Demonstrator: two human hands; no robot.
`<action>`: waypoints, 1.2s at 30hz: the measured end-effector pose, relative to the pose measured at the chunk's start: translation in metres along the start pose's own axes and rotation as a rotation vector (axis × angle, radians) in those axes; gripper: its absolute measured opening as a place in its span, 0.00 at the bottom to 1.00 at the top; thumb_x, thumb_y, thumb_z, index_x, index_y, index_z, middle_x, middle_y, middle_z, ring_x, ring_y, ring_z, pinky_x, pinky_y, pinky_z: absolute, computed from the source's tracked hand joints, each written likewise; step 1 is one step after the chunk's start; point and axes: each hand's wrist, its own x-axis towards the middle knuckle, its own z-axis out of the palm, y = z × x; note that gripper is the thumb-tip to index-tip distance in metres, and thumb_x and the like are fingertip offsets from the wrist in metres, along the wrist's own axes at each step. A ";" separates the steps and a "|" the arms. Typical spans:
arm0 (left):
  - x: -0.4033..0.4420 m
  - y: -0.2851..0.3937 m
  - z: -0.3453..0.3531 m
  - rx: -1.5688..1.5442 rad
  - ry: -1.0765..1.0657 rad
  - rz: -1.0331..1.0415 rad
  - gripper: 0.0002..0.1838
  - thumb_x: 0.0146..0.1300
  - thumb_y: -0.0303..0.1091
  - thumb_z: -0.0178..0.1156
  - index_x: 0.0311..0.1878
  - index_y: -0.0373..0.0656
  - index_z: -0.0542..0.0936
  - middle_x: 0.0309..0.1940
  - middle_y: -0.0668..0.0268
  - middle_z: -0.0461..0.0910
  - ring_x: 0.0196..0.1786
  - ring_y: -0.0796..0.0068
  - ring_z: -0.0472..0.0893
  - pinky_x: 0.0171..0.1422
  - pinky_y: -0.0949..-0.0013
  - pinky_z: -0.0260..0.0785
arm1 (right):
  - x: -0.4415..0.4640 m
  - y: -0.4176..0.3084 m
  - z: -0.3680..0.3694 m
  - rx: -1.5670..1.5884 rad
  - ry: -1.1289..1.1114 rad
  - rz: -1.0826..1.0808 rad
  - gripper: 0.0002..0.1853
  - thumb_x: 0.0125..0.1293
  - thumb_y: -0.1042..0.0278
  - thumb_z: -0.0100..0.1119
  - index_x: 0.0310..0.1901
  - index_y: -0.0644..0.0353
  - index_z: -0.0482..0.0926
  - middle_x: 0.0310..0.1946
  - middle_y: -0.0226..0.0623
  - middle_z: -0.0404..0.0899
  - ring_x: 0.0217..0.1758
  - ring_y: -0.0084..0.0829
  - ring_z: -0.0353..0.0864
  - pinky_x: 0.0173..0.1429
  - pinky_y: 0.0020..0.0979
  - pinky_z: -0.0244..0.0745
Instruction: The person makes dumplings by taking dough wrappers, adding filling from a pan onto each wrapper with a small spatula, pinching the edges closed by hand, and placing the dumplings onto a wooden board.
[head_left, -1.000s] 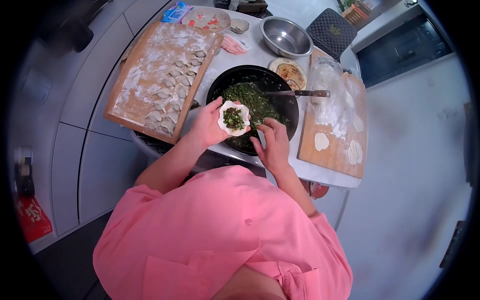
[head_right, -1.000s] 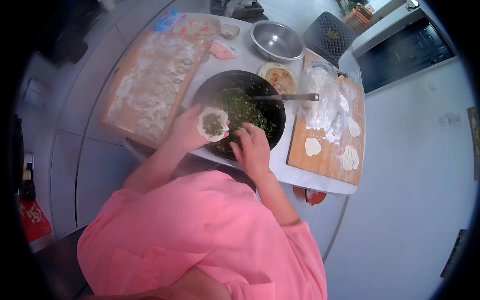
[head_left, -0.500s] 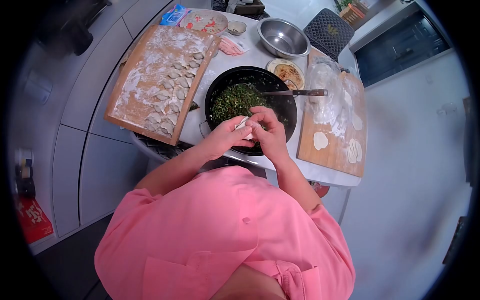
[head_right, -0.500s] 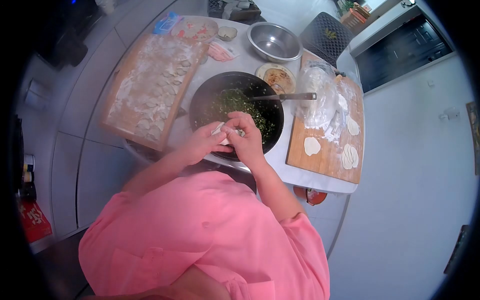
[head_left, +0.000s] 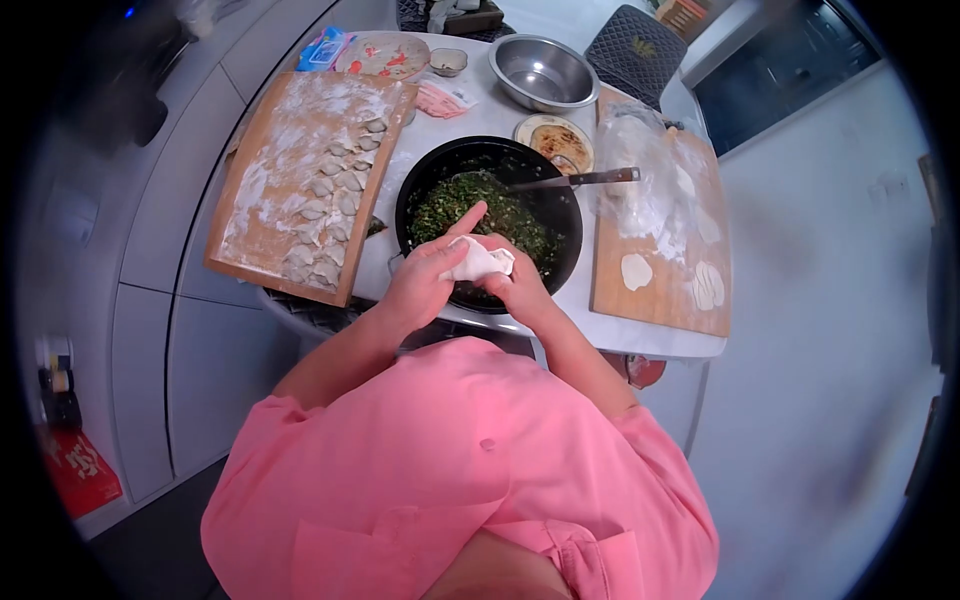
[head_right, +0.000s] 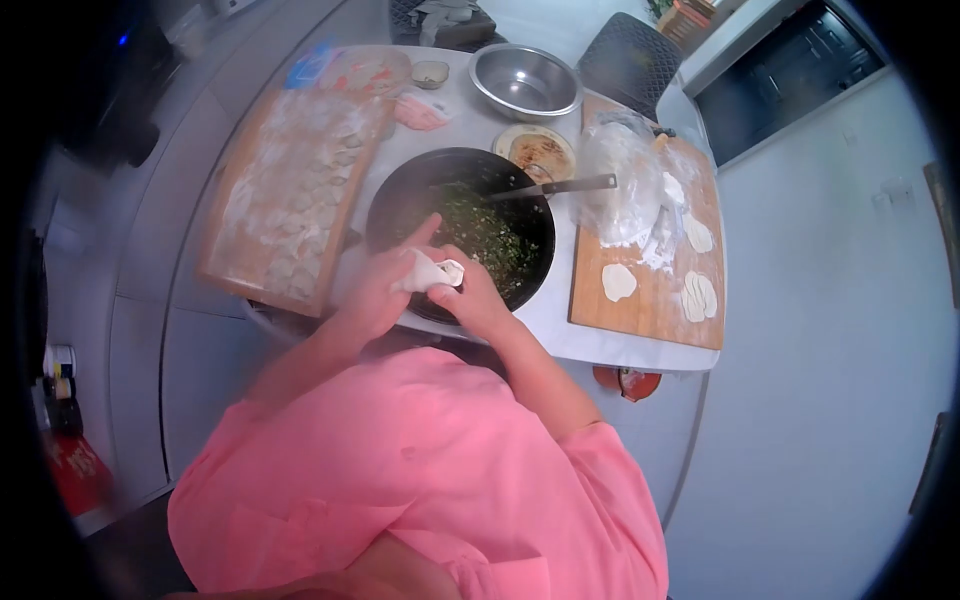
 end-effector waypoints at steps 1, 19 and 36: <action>-0.001 0.000 0.004 0.022 -0.008 0.018 0.19 0.68 0.33 0.44 0.53 0.27 0.72 0.70 0.55 0.50 0.65 0.71 0.63 0.68 0.65 0.53 | 0.001 -0.009 0.004 0.002 0.009 -0.002 0.20 0.50 0.60 0.58 0.43 0.61 0.72 0.32 0.32 0.73 0.35 0.25 0.70 0.42 0.27 0.66; -0.007 0.020 0.013 0.610 -0.187 0.063 0.30 0.70 0.46 0.43 0.67 0.35 0.58 0.48 0.66 0.73 0.41 0.81 0.72 0.44 0.76 0.64 | -0.002 -0.034 0.023 0.106 0.032 0.199 0.27 0.71 0.46 0.34 0.27 0.58 0.76 0.17 0.24 0.70 0.19 0.16 0.61 0.22 0.21 0.53; -0.011 0.009 0.028 0.550 0.079 0.010 0.26 0.71 0.46 0.37 0.60 0.36 0.69 0.50 0.62 0.76 0.34 0.85 0.74 0.30 0.83 0.64 | -0.005 -0.045 0.033 0.163 0.013 0.207 0.30 0.71 0.42 0.29 0.28 0.58 0.74 0.18 0.26 0.71 0.20 0.17 0.65 0.24 0.21 0.57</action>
